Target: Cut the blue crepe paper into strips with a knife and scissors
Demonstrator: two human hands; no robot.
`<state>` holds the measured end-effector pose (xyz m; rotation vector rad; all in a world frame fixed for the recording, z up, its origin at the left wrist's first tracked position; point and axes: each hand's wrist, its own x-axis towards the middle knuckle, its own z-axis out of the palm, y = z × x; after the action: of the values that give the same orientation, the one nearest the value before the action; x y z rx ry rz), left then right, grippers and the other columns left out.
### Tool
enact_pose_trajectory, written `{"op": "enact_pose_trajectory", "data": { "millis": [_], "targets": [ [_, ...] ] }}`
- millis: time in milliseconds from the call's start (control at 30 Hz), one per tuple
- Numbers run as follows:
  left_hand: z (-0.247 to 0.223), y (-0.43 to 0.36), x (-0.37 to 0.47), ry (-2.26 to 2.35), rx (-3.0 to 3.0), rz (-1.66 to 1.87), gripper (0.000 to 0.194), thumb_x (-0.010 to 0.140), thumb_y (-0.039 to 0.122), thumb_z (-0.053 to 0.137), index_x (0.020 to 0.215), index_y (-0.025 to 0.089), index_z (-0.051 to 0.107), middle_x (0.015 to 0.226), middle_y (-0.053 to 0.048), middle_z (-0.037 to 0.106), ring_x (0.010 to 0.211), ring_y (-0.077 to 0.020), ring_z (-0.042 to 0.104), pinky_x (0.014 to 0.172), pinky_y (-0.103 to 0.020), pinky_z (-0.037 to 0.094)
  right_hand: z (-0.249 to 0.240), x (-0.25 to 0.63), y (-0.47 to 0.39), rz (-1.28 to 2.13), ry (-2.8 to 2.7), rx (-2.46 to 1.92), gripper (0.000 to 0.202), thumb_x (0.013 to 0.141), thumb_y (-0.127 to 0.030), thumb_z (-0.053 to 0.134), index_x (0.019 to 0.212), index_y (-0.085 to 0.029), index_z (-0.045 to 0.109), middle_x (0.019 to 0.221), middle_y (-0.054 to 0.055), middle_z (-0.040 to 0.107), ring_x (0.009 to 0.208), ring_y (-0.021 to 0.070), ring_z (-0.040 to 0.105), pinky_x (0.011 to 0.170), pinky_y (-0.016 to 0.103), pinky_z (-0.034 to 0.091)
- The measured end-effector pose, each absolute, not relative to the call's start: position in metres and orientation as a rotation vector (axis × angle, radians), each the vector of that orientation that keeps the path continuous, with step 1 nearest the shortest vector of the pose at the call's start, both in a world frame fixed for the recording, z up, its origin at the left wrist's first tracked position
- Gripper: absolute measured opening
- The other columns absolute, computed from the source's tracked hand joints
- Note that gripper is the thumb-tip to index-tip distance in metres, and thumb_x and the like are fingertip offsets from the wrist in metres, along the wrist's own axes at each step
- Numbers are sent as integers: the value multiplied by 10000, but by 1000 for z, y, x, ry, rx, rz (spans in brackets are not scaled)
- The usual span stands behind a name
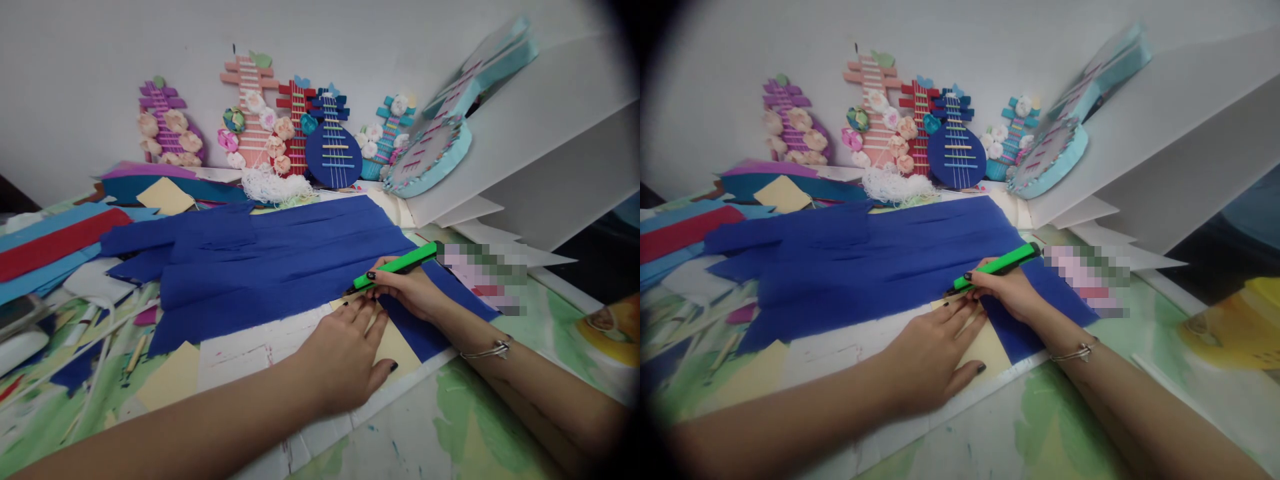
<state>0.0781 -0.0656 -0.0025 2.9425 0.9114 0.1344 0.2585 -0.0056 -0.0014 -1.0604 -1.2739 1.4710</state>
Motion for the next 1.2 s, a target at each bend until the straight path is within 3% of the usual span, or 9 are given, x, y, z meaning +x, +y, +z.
{"op": "enact_pose_trajectory", "data": {
  "millis": [1200],
  "targets": [
    [-4,-67,79,924,2938,157,651,987,492,247,1453,42,311,1497,-208,321,1408,-307,271,1144,-427,253,-2,256,-7,1402,-1254,-1061,186,673,-276,774,658,-166,625,602,16,681,550,129,627,523,242,449]
  ]
}}
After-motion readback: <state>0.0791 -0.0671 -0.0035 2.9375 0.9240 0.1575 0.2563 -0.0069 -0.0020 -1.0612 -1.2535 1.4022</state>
